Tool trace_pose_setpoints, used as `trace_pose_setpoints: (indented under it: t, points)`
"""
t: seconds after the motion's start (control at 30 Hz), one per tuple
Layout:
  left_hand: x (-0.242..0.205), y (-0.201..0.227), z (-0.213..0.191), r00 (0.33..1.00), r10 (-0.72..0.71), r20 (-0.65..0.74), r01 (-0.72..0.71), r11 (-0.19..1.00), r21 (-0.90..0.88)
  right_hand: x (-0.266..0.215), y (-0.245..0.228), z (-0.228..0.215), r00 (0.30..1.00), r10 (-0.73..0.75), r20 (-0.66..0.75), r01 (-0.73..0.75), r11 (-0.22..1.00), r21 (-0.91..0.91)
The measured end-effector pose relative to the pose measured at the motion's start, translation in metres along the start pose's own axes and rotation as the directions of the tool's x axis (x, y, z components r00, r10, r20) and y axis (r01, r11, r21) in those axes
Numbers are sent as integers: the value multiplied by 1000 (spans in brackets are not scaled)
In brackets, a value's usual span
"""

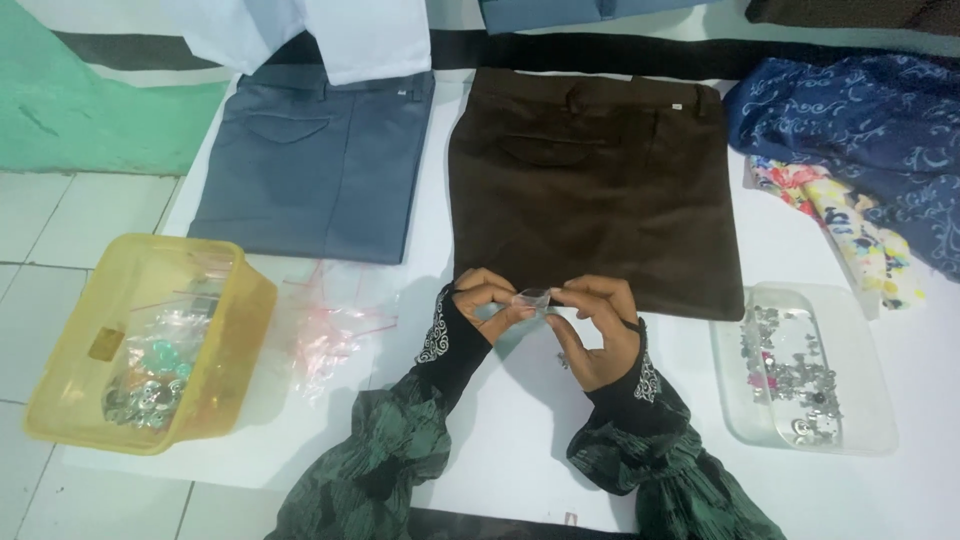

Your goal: A person is carefully taking small decorative buttons out of a small plastic bag and a tray to arrange them in a pattern on a piece of brown fabric.

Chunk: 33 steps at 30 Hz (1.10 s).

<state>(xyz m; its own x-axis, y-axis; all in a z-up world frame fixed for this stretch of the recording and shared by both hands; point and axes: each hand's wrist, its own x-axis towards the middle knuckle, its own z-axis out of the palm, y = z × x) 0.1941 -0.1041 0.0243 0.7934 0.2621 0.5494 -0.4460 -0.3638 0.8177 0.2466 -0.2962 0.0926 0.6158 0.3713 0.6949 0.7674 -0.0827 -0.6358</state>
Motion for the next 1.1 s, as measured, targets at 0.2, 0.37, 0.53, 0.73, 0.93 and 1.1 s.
trace_pose_setpoints:
  t: [0.2, 0.37, 0.53, 0.73, 0.93, 1.1]
  points:
    - [-1, -5, -3, 999, 44, -21, -42, 996, 85, -3, 7, 8, 968, -245, 56, 246, 969, -10]
    - [13, 43, 1, 996, -74, -55, 87, 953, 292, -6, 13, 6, 952, -253, 169, 272, 957, -98]
    - [3, 16, -13, 989, 54, 140, -112, 890, 442, -10, 20, 5, 939, -220, 264, 264, 954, -143]
    - [11, 39, -6, 969, -152, 193, 68, 922, 382, -9, 13, 9, 966, -198, 168, 206, 978, -30]
    - [-8, -10, -7, 965, -110, 240, -60, 794, 606, -8, 7, 9, 978, -91, 187, 77, 994, 80]
    - [0, 8, -10, 963, -89, 255, -77, 813, 577, -14, 18, 11, 981, -32, 193, 6, 991, 133]
